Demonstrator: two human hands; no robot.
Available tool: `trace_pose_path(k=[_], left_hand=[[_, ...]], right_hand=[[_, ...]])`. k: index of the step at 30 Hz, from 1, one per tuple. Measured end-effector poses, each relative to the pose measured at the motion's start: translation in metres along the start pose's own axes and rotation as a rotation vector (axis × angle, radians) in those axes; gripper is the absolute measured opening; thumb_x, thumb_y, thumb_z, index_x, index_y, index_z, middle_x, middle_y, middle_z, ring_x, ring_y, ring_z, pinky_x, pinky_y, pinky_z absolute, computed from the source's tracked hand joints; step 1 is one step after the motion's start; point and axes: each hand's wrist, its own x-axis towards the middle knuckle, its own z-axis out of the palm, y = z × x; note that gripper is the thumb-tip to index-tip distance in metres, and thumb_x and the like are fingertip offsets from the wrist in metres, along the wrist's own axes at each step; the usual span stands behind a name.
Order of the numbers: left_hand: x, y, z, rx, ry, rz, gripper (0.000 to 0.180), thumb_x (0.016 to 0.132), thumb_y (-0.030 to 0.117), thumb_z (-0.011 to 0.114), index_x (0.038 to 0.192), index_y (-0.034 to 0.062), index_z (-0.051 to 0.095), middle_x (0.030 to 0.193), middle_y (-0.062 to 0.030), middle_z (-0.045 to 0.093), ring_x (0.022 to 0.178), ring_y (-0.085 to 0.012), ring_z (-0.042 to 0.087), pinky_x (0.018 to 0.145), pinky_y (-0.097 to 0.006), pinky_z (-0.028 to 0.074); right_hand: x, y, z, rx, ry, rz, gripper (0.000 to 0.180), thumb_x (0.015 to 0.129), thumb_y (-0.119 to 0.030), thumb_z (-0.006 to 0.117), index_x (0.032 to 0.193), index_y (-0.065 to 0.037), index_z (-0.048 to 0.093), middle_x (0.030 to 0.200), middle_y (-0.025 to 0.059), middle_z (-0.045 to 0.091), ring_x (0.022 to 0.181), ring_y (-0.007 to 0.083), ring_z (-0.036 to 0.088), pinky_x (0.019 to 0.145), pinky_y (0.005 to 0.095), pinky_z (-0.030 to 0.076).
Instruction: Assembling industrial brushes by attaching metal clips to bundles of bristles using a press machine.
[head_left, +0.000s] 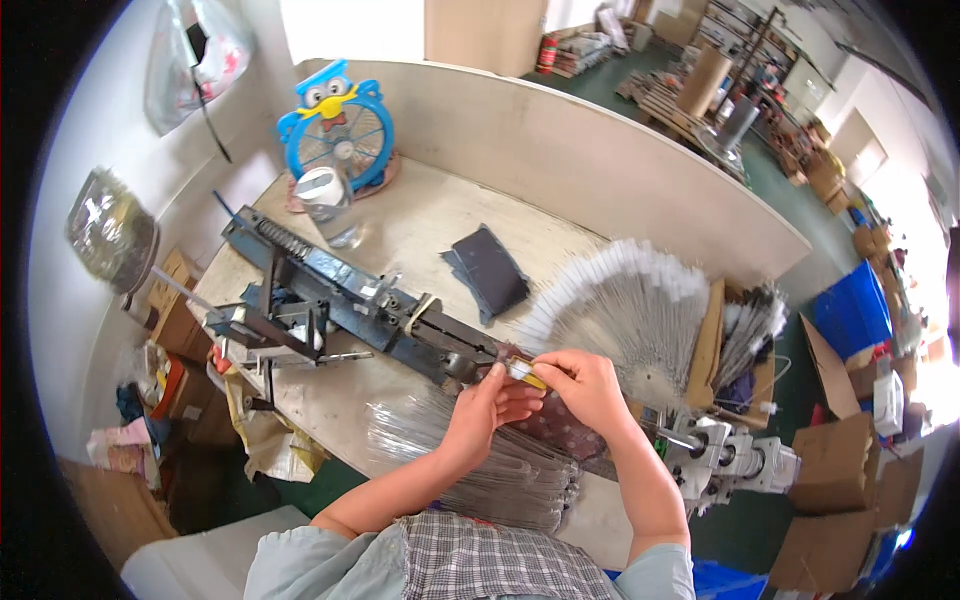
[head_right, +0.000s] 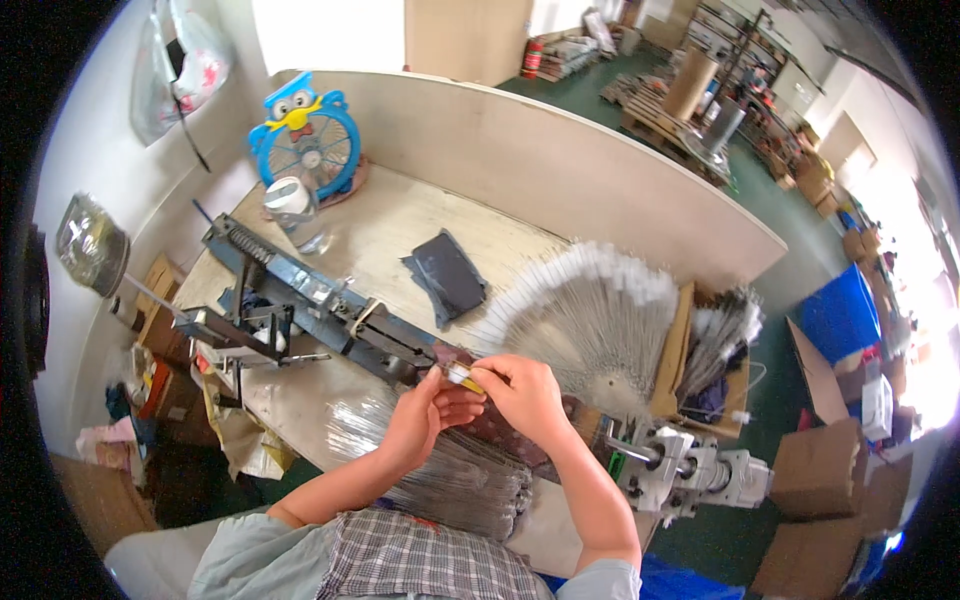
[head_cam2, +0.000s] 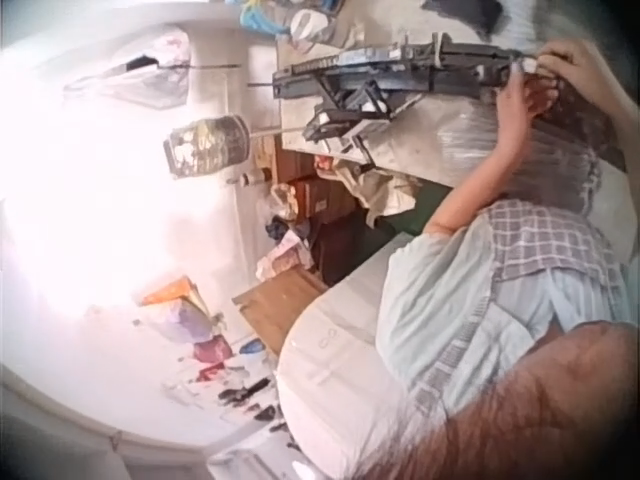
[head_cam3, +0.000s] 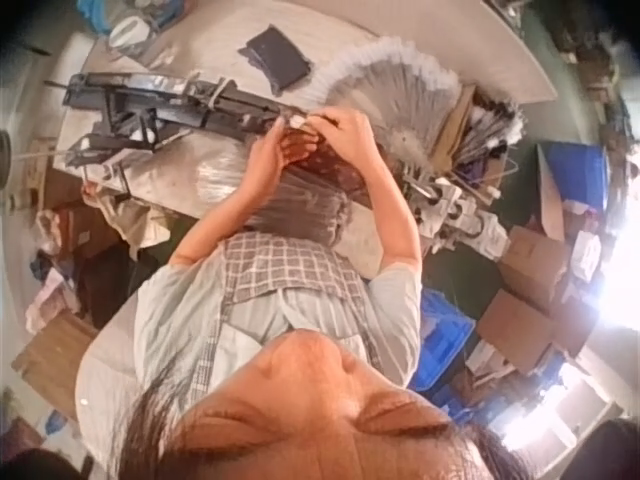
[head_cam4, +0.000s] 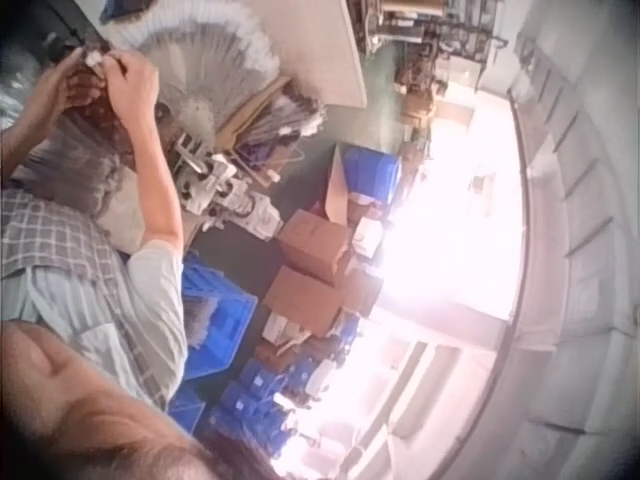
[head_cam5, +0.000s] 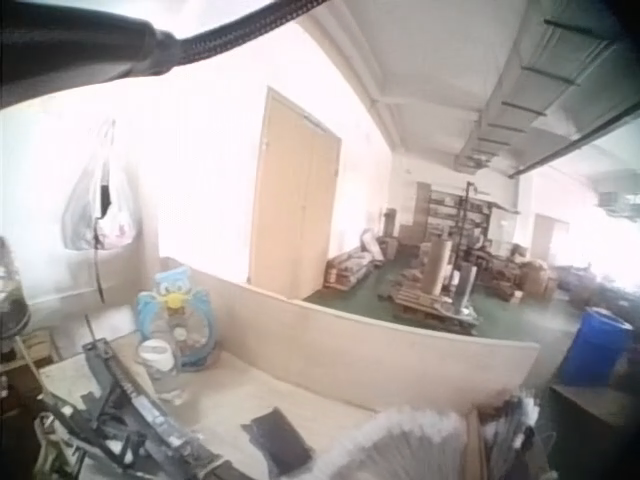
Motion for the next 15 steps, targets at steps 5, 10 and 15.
trace_pose_path(k=[5, 10, 15], left_hand=[[0.001, -0.001, 0.012, -0.18, 0.103, 0.038, 0.043, 0.097, 0.041, 0.039, 0.105, 0.0025, 0.055, 0.093, -0.0092, 0.066, 0.088, -0.0168, 0.062, 0.082, -0.032, 0.046], [-0.002, -0.008, 0.009, -0.28, 0.091, 0.135, 0.035, 0.096, 0.034, 0.042, 0.103, 0.0022, 0.055, 0.094, -0.0075, 0.064, 0.09, -0.0177, 0.062, 0.084, -0.032, 0.046], [-0.001, -0.009, 0.017, -0.291, 0.13, 0.115, 0.024, 0.093, 0.024, 0.049, 0.101, 0.0021, 0.056, 0.096, -0.007, 0.063, 0.089, -0.018, 0.062, 0.083, -0.032, 0.047]], right_hand=[[-0.01, -0.005, 0.012, -0.342, 0.281, -0.372, 0.021, 0.075, -0.02, 0.069, 0.09, -0.005, 0.067, 0.083, 0.009, 0.065, 0.078, 0.0276, 0.06, 0.07, 0.037, 0.047], [-0.016, -0.016, 0.034, -0.508, 0.406, -0.437, 0.028, 0.067, -0.018, 0.075, 0.091, -0.006, 0.067, 0.09, 0.0048, 0.064, 0.087, 0.0251, 0.058, 0.076, 0.0359, 0.046], [-0.022, -0.009, 0.025, -0.623, 0.516, -0.473, 0.03, 0.069, -0.022, 0.073, 0.095, -0.01, 0.066, 0.093, -0.0011, 0.062, 0.09, 0.0196, 0.056, 0.073, 0.0333, 0.043]])
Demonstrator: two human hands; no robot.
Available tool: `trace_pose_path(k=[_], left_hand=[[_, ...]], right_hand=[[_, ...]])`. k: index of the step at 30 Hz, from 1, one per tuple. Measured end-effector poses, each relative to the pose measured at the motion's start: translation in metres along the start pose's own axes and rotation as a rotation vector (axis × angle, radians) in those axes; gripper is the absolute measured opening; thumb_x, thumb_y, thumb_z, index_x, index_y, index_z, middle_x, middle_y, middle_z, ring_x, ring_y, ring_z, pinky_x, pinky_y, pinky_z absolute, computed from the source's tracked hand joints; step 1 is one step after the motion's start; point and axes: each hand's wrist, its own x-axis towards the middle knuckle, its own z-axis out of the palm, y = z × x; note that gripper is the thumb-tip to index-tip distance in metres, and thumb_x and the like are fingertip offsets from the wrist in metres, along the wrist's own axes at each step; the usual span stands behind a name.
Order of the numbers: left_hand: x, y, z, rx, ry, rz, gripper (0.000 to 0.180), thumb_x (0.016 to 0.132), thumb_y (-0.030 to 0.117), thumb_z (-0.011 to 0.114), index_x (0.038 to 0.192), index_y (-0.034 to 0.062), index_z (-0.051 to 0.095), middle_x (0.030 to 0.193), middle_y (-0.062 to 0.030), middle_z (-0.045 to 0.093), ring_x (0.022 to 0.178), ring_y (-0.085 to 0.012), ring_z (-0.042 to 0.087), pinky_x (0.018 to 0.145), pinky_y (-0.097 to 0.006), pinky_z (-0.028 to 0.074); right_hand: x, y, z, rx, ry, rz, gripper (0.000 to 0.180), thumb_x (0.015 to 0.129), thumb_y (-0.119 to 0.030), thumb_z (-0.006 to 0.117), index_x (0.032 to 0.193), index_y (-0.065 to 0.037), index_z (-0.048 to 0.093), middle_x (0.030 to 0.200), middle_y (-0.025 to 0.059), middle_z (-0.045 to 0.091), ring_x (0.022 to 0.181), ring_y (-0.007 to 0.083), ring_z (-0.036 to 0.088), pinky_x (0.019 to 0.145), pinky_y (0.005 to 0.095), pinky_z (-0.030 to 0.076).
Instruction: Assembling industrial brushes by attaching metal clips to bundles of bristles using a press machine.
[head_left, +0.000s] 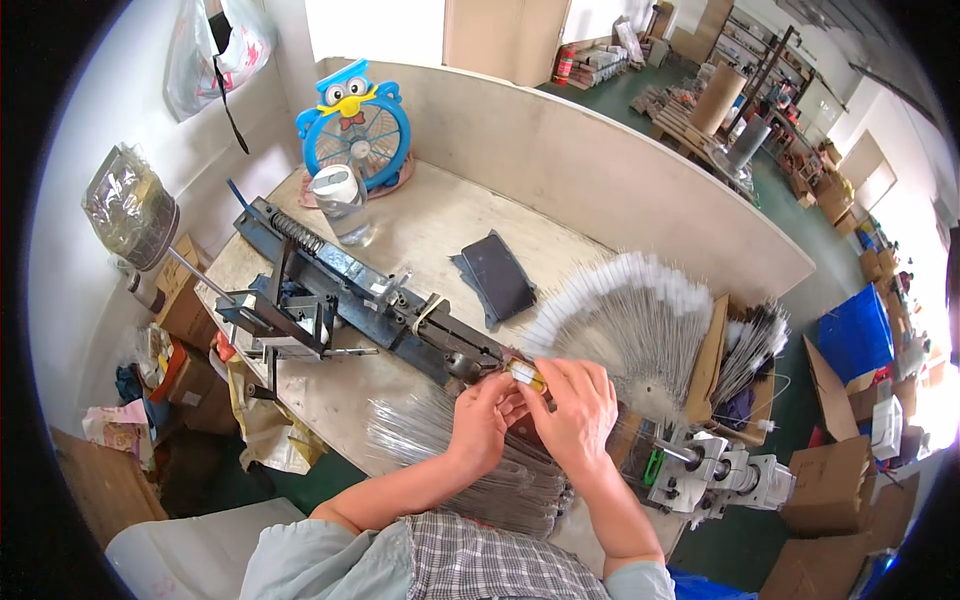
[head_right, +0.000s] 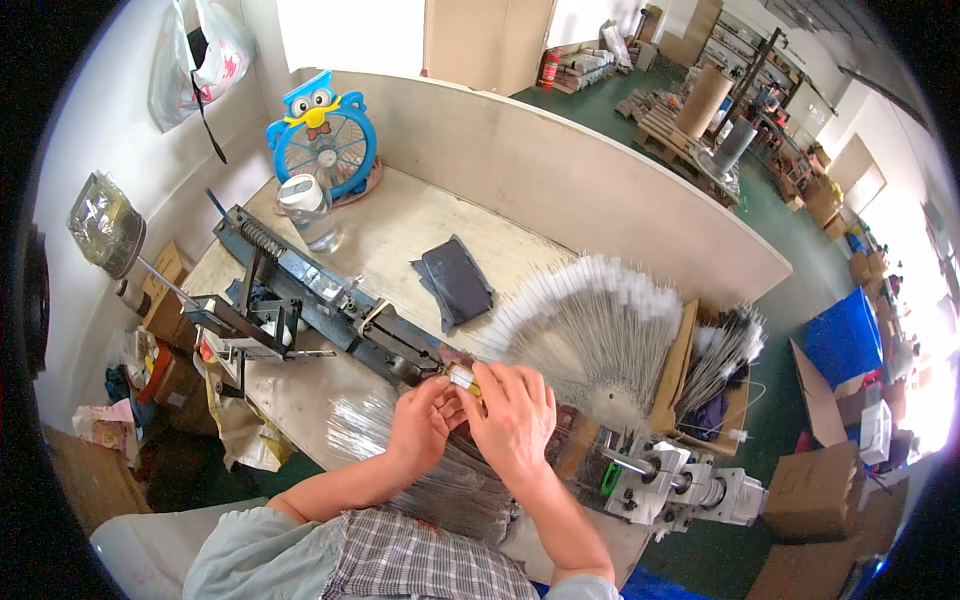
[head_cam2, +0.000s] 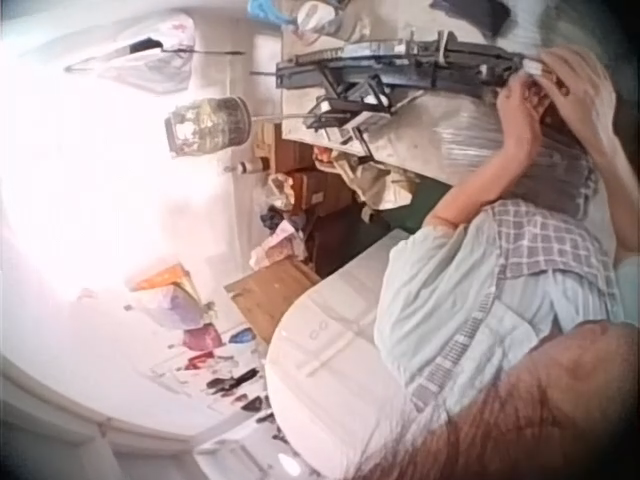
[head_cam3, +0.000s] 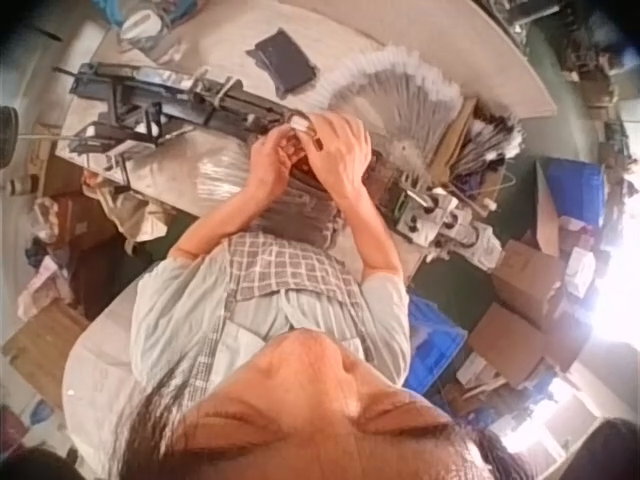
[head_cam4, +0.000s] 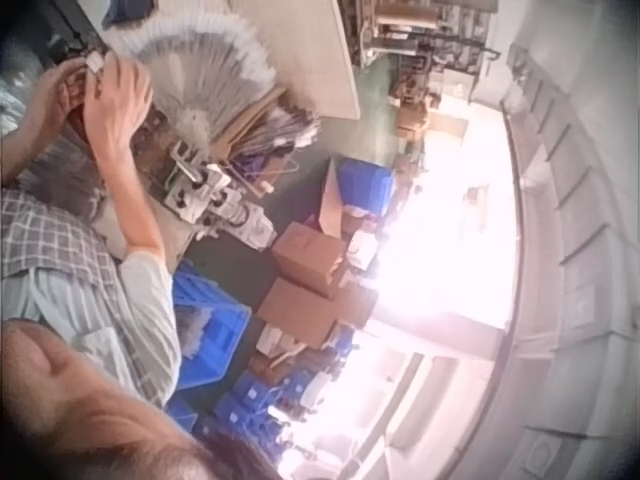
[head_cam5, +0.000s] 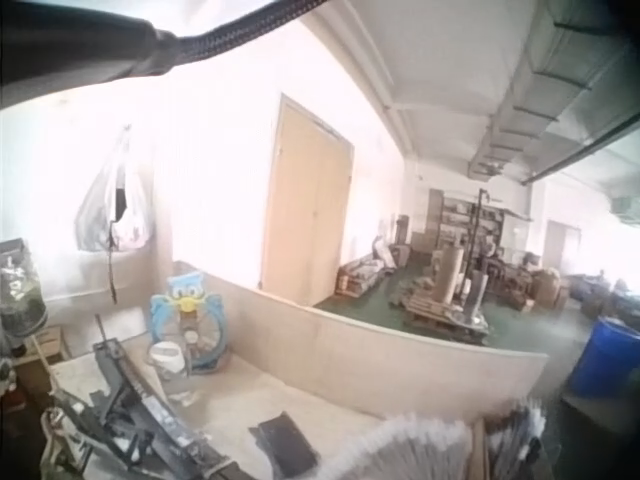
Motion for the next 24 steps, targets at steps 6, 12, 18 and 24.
trace_pose_path(k=[6, 12, 18, 24], left_hand=[[0.002, -0.003, 0.0, -0.029, -0.027, 0.081, 0.012, 0.088, 0.008, 0.056, 0.097, 0.0008, 0.057, 0.096, -0.0069, 0.063, 0.086, -0.0153, 0.062, 0.078, -0.03, 0.05], [0.003, -0.003, 0.001, 0.004, -0.001, 0.08, 0.013, 0.087, 0.004, 0.057, 0.099, -0.0001, 0.056, 0.096, -0.0062, 0.062, 0.085, -0.014, 0.062, 0.076, -0.029, 0.05], [0.007, -0.01, -0.009, 0.016, -0.039, 0.099, 0.014, 0.089, 0.007, 0.054, 0.101, 0.0005, 0.056, 0.097, -0.006, 0.062, 0.087, -0.0132, 0.061, 0.077, -0.028, 0.05], [0.003, -0.006, -0.001, -0.036, -0.035, 0.091, 0.017, 0.092, 0.01, 0.051, 0.106, 0.0009, 0.055, 0.1, -0.0055, 0.062, 0.089, -0.0139, 0.061, 0.078, -0.027, 0.05]], right_hand=[[-0.004, 0.002, -0.001, -0.011, -0.026, -0.077, 0.021, 0.072, -0.02, 0.071, 0.093, -0.017, 0.07, 0.093, -0.0014, 0.061, 0.091, 0.0189, 0.056, 0.073, 0.0342, 0.044], [-0.008, 0.01, -0.007, -0.02, -0.048, -0.117, 0.022, 0.073, -0.019, 0.071, 0.095, -0.018, 0.07, 0.094, 0.0001, 0.061, 0.092, 0.0199, 0.056, 0.073, 0.0337, 0.045], [0.004, 0.002, -0.007, 0.115, -0.099, -0.103, 0.029, 0.068, -0.014, 0.071, 0.097, -0.013, 0.069, 0.098, 0.0053, 0.061, 0.093, 0.0249, 0.056, 0.077, 0.0365, 0.046], [0.006, 0.001, 0.001, 0.17, -0.131, -0.101, 0.032, 0.067, -0.011, 0.07, 0.099, -0.011, 0.068, 0.103, 0.0068, 0.061, 0.098, 0.0267, 0.056, 0.079, 0.0373, 0.047]])
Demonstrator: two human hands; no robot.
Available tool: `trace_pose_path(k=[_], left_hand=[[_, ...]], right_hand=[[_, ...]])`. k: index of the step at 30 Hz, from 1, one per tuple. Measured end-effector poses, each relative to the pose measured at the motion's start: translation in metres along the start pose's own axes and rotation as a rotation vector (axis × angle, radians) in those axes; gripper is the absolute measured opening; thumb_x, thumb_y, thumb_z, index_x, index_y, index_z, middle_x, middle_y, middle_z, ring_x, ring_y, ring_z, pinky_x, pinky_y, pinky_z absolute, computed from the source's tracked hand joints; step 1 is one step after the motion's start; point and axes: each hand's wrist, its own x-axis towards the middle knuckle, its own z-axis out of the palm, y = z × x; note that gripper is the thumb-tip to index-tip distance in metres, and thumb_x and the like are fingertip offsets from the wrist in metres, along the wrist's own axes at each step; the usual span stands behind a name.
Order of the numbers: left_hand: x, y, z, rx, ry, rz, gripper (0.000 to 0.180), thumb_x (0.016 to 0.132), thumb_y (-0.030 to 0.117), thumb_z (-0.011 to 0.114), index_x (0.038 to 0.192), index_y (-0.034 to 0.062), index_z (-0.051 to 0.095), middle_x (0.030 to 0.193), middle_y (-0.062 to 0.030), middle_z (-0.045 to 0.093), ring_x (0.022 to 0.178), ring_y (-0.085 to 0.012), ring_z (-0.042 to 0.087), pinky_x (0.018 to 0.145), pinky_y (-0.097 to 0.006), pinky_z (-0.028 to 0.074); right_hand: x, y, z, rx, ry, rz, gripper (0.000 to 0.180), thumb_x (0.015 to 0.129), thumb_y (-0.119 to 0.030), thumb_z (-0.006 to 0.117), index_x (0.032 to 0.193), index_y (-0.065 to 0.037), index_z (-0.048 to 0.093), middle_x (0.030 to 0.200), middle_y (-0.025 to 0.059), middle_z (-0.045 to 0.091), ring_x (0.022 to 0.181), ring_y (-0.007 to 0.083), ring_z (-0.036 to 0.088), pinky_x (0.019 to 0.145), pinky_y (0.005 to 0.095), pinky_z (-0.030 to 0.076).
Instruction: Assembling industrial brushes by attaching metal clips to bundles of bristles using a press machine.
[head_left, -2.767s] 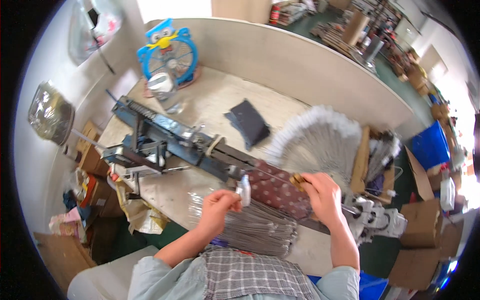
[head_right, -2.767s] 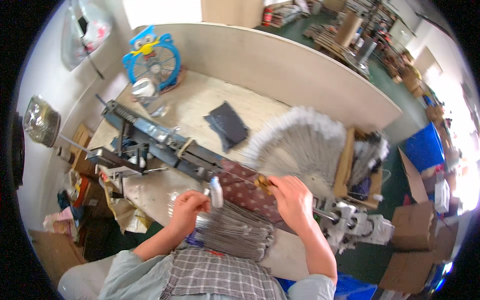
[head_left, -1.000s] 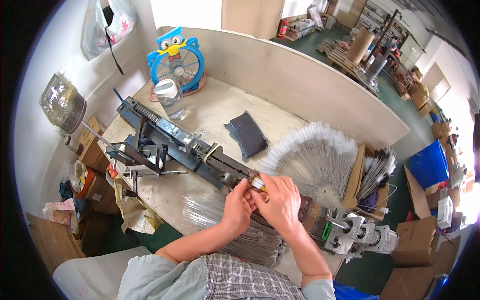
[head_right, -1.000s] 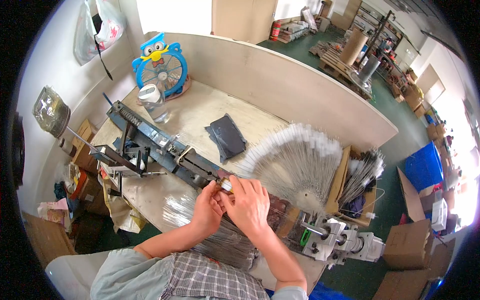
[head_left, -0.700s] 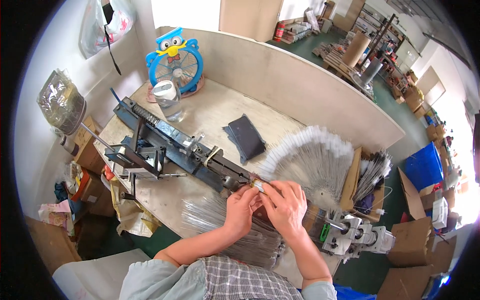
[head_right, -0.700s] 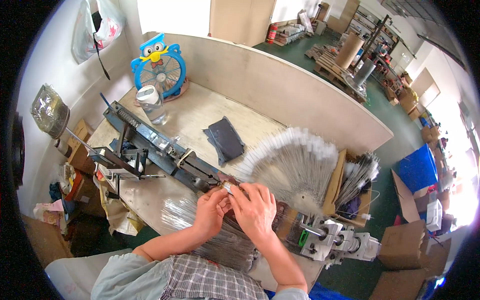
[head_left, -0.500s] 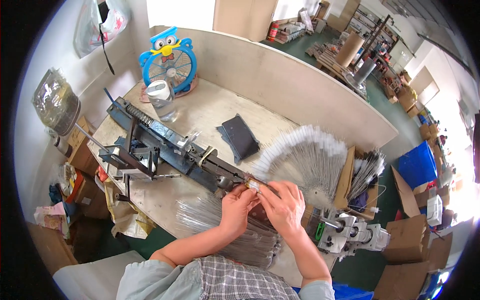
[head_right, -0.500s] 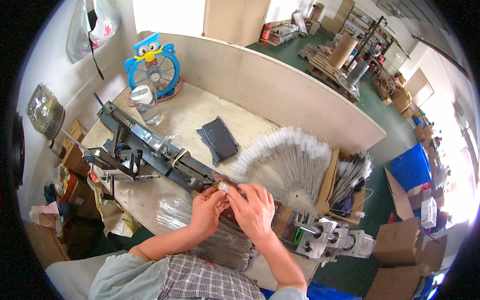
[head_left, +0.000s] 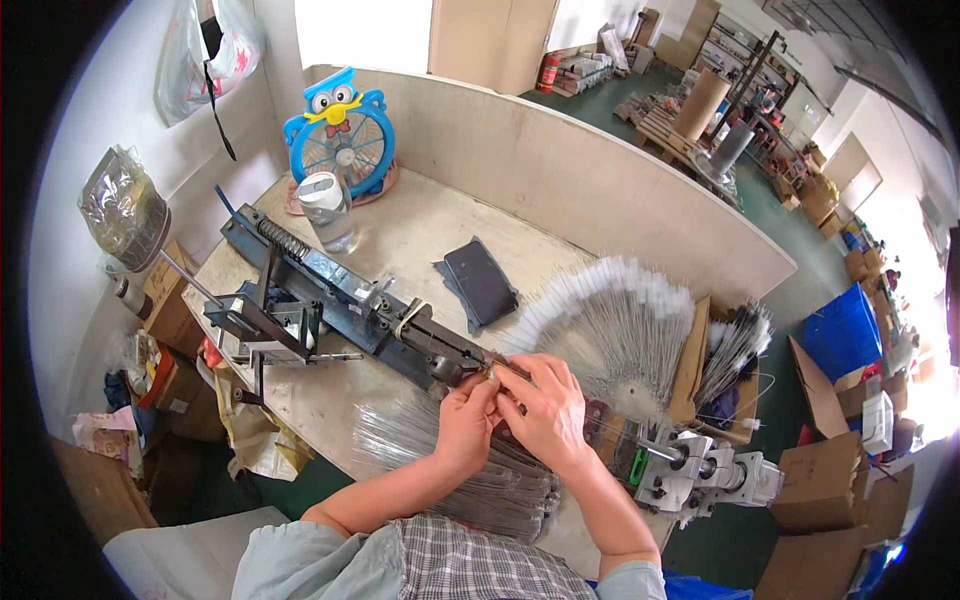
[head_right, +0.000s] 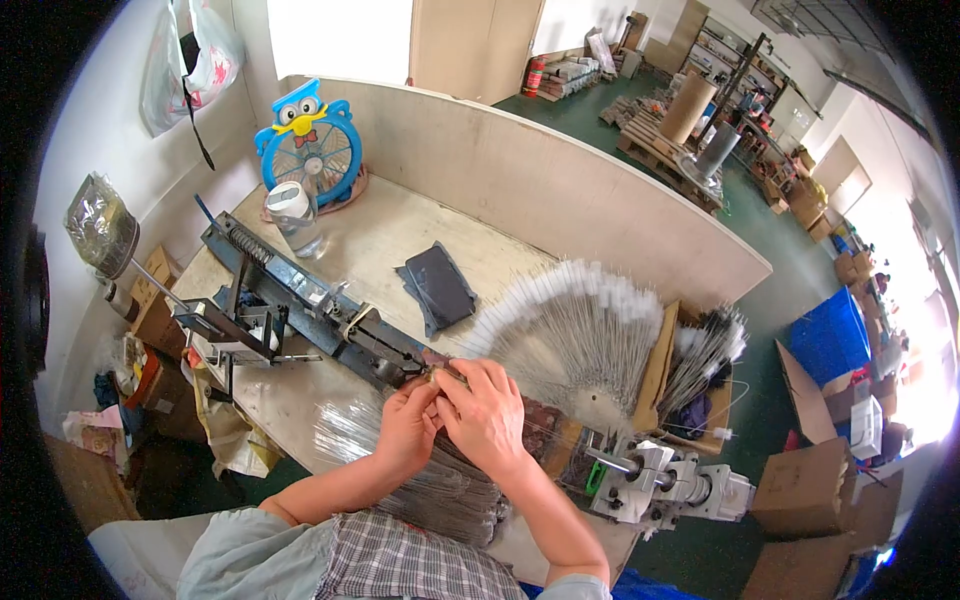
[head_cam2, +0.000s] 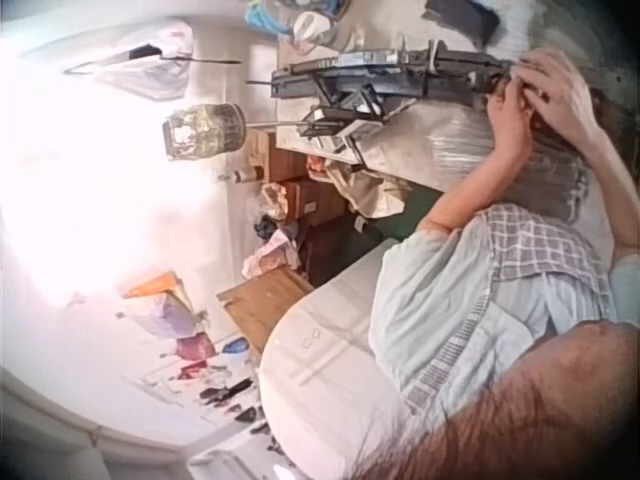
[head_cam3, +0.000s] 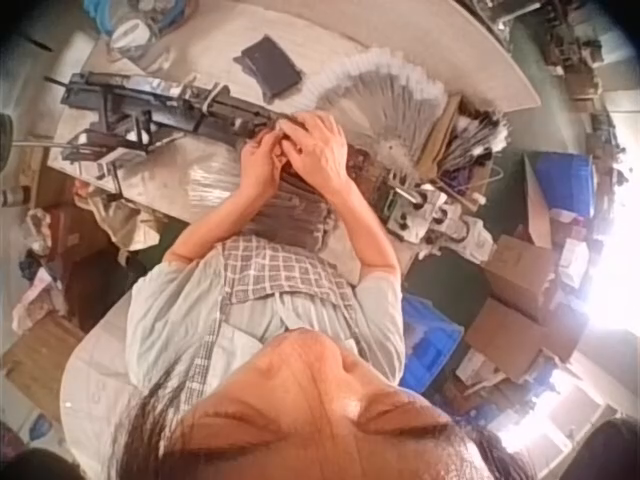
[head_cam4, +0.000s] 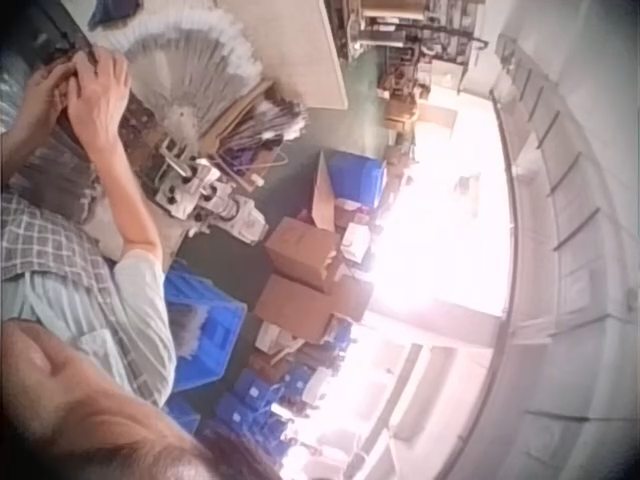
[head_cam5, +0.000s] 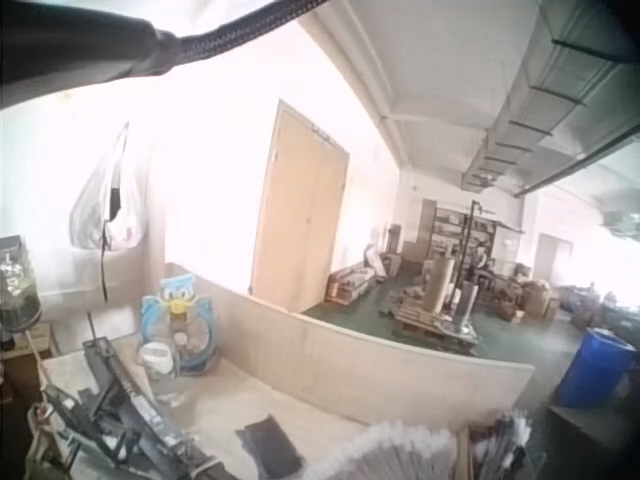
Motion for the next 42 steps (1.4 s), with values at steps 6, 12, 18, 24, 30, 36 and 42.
trace_pose_path(k=[6, 12, 18, 24, 30, 36, 42], left_hand=[[0.0, 0.0, -0.008, -0.036, -0.036, -0.023, 0.021, 0.095, 0.019, 0.046, 0.106, 0.0032, 0.055, 0.102, -0.0064, 0.062, 0.092, -0.0151, 0.061, 0.082, -0.03, 0.048], [0.005, -0.005, -0.021, -0.105, -0.074, -0.058, 0.028, 0.096, 0.028, 0.041, 0.108, 0.0058, 0.053, 0.104, -0.0071, 0.061, 0.097, -0.0177, 0.059, 0.087, -0.033, 0.046], [-0.001, 0.007, -0.002, -0.083, -0.014, -0.111, 0.036, 0.095, 0.037, 0.039, 0.107, 0.0066, 0.053, 0.102, -0.0062, 0.061, 0.095, -0.0171, 0.058, 0.083, -0.031, 0.046], [-0.002, 0.009, -0.013, -0.021, -0.007, -0.227, 0.039, 0.093, 0.042, 0.04, 0.099, 0.0077, 0.057, 0.091, -0.0027, 0.063, 0.078, -0.0156, 0.06, 0.059, -0.03, 0.045], [-0.002, 0.004, 0.002, -0.022, 0.021, -0.118, 0.023, 0.094, 0.027, 0.046, 0.093, 0.0058, 0.055, 0.085, -0.0053, 0.062, 0.07, -0.0156, 0.059, 0.051, -0.028, 0.042], [-0.004, 0.006, 0.005, 0.027, 0.029, -0.05, 0.013, 0.093, 0.013, 0.049, 0.097, 0.0021, 0.055, 0.086, -0.009, 0.062, 0.074, -0.0161, 0.061, 0.055, -0.027, 0.046], [-0.005, 0.007, 0.007, 0.036, 0.037, -0.067, 0.01, 0.092, 0.014, 0.05, 0.093, 0.0049, 0.054, 0.083, -0.0073, 0.062, 0.069, -0.0155, 0.059, 0.053, -0.028, 0.044]], right_hand=[[0.003, 0.0, 0.002, 0.075, -0.021, 0.01, 0.031, 0.067, -0.01, 0.07, 0.097, -0.009, 0.068, 0.101, 0.0077, 0.062, 0.096, 0.0274, 0.057, 0.08, 0.0374, 0.048], [0.005, -0.009, -0.005, 0.046, -0.003, -0.008, 0.025, 0.072, -0.011, 0.067, 0.097, -0.011, 0.067, 0.101, 0.0052, 0.061, 0.1, 0.0253, 0.056, 0.079, 0.0375, 0.046], [-0.029, -0.02, 0.004, 0.669, -0.307, 0.446, 0.032, 0.092, -0.025, 0.057, 0.116, -0.006, 0.06, 0.079, 0.0115, 0.064, 0.062, 0.0229, 0.059, 0.06, 0.0305, 0.047], [-0.025, -0.017, 0.009, 1.098, -0.403, 0.748, 0.041, 0.097, -0.029, 0.047, 0.132, -0.007, 0.048, 0.072, 0.0005, 0.054, 0.061, 0.0072, 0.047, 0.056, 0.0223, 0.041], [-0.034, -0.015, -0.002, 0.764, -0.217, 0.531, 0.042, 0.095, -0.026, 0.052, 0.132, -0.006, 0.047, 0.073, 0.0052, 0.058, 0.061, 0.0102, 0.056, 0.059, 0.0264, 0.046], [-0.027, -0.009, -0.003, 0.663, -0.25, 0.582, 0.04, 0.092, -0.019, 0.056, 0.129, -0.004, 0.049, 0.076, 0.0052, 0.062, 0.061, 0.0131, 0.061, 0.059, 0.027, 0.048], [-0.031, -0.006, 0.004, 0.65, -0.223, 0.543, 0.041, 0.091, -0.018, 0.058, 0.128, -0.004, 0.049, 0.075, 0.0053, 0.062, 0.059, 0.011, 0.059, 0.057, 0.0254, 0.047]])
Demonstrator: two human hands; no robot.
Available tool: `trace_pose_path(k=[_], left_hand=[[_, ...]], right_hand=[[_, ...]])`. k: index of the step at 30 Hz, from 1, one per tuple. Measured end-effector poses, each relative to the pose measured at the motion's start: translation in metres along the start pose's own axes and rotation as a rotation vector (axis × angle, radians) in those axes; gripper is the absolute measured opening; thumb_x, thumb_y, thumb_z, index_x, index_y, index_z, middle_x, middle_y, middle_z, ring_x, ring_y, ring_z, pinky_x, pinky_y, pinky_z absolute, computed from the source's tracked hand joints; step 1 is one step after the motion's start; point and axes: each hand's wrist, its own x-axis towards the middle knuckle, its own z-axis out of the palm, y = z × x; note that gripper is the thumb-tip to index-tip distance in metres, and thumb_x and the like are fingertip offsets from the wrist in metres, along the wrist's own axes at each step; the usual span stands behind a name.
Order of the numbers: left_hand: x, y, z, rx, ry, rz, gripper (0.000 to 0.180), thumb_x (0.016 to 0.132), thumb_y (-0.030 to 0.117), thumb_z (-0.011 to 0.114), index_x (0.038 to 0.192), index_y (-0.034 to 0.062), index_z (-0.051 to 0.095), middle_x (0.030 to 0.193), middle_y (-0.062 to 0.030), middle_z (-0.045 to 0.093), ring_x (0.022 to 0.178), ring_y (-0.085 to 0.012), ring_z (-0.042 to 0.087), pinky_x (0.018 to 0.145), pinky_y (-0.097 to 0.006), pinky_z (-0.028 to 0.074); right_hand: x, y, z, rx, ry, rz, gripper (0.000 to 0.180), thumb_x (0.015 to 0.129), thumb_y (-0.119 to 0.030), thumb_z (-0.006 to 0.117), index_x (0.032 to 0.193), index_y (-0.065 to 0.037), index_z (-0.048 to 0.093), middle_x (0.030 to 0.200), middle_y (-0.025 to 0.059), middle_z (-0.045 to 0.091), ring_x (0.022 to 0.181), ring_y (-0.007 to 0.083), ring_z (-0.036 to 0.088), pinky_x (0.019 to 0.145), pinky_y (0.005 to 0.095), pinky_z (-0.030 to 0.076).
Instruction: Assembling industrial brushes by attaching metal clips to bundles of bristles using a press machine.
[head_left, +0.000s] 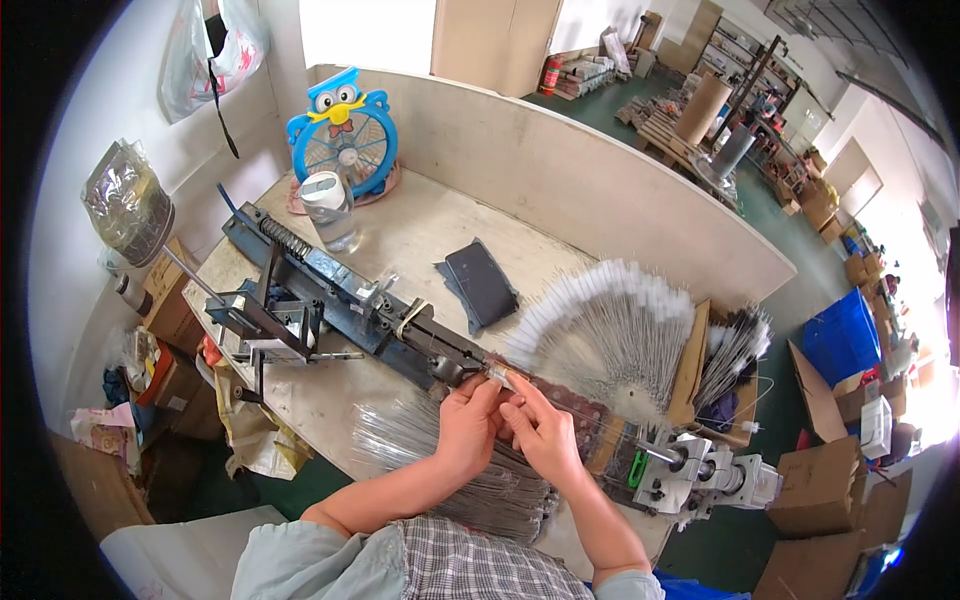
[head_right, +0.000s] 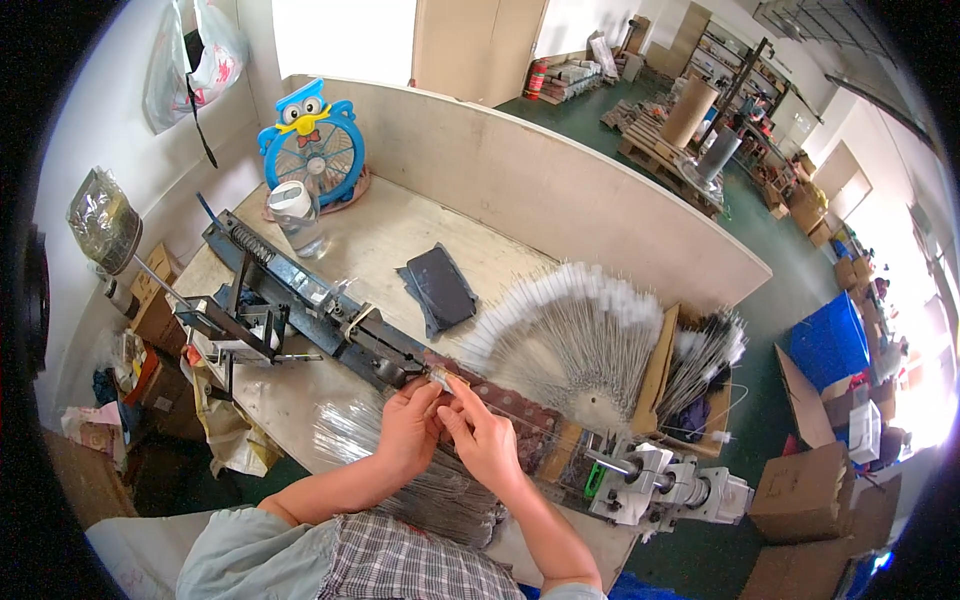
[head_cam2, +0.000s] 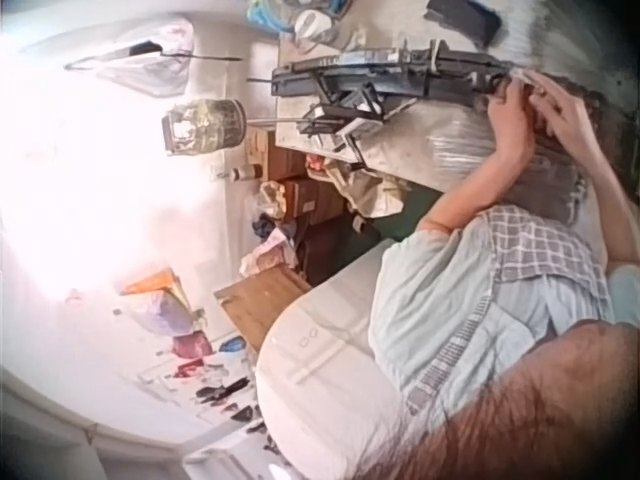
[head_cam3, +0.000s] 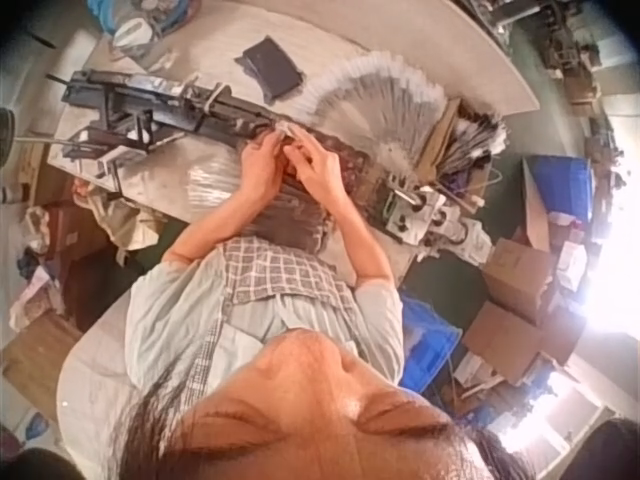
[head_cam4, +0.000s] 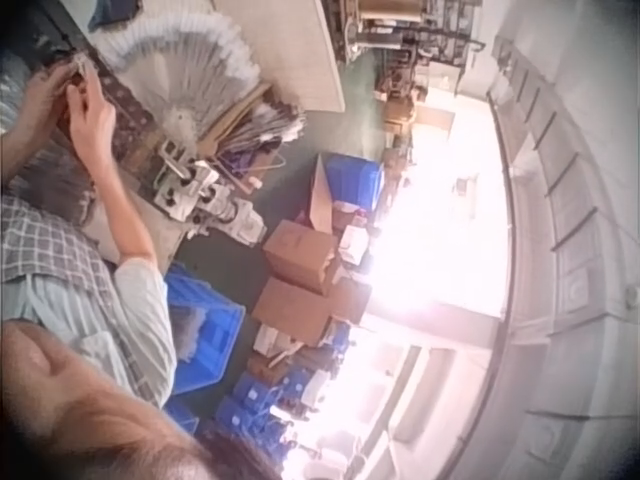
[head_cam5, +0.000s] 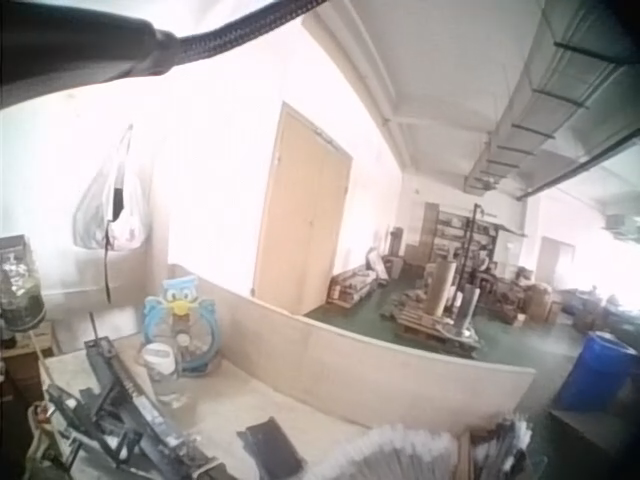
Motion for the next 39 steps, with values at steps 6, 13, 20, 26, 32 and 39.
trace_pose_path(k=[6, 13, 20, 26, 32, 39], left_hand=[[0.0, -0.001, 0.0, -0.031, 0.016, 0.008, 0.018, 0.093, 0.018, 0.049, 0.098, 0.0021, 0.056, 0.085, -0.008, 0.063, 0.071, -0.0151, 0.06, 0.056, -0.027, 0.047], [0.002, 0.004, -0.018, -0.083, -0.139, -0.149, 0.028, 0.093, 0.028, 0.044, 0.095, 0.0028, 0.056, 0.086, -0.0086, 0.062, 0.072, -0.0173, 0.061, 0.051, -0.031, 0.048], [0.0, -0.002, 0.006, -0.027, 0.032, 0.047, 0.004, 0.089, 0.007, 0.053, 0.089, 0.0025, 0.052, 0.088, -0.0073, 0.06, 0.077, -0.0167, 0.062, 0.061, -0.028, 0.05], [0.003, -0.001, 0.002, -0.021, 0.015, 0.025, 0.019, 0.086, 0.002, 0.055, 0.105, -0.0019, 0.051, 0.095, -0.0081, 0.06, 0.082, -0.0173, 0.063, 0.071, -0.028, 0.051], [0.001, -0.004, 0.001, -0.022, 0.008, 0.041, 0.022, 0.086, 0.004, 0.056, 0.106, -0.0027, 0.051, 0.094, -0.0085, 0.061, 0.085, -0.0167, 0.062, 0.07, -0.027, 0.05], [0.007, -0.004, -0.017, -0.057, -0.094, -0.041, 0.037, 0.092, 0.036, 0.045, 0.105, 0.0016, 0.053, 0.098, -0.0089, 0.061, 0.091, -0.0204, 0.061, 0.082, -0.035, 0.049]], right_hand=[[-0.007, -0.002, 0.002, 0.078, -0.05, 0.065, 0.037, 0.092, -0.019, 0.057, 0.126, -0.006, 0.053, 0.071, 0.0047, 0.062, 0.058, 0.0079, 0.056, 0.054, 0.0251, 0.046], [-0.001, 0.009, 0.012, 0.375, -0.089, 0.176, 0.035, 0.095, -0.022, 0.054, 0.126, -0.006, 0.054, 0.068, 0.0009, 0.059, 0.059, 0.0069, 0.055, 0.051, 0.0228, 0.045], [-0.008, 0.0, 0.001, 0.011, 0.095, -0.01, 0.039, 0.092, -0.021, 0.057, 0.127, -0.006, 0.052, 0.065, 0.004, 0.061, 0.055, 0.0079, 0.056, 0.053, 0.0226, 0.045], [-0.005, 0.003, 0.001, -0.245, 0.162, -0.156, 0.04, 0.089, -0.021, 0.06, 0.125, -0.007, 0.053, 0.068, 0.0081, 0.063, 0.056, 0.017, 0.06, 0.054, 0.0278, 0.047], [-0.01, 0.008, 0.003, -0.154, 0.144, -0.178, 0.033, 0.089, -0.02, 0.06, 0.119, -0.008, 0.058, 0.075, 0.0115, 0.064, 0.061, 0.022, 0.063, 0.055, 0.0302, 0.048], [-0.003, 0.005, 0.008, 0.167, -0.007, 0.105, 0.026, 0.089, -0.016, 0.059, 0.113, -0.005, 0.061, 0.071, 0.0129, 0.062, 0.059, 0.014, 0.057, 0.057, 0.0272, 0.046]])
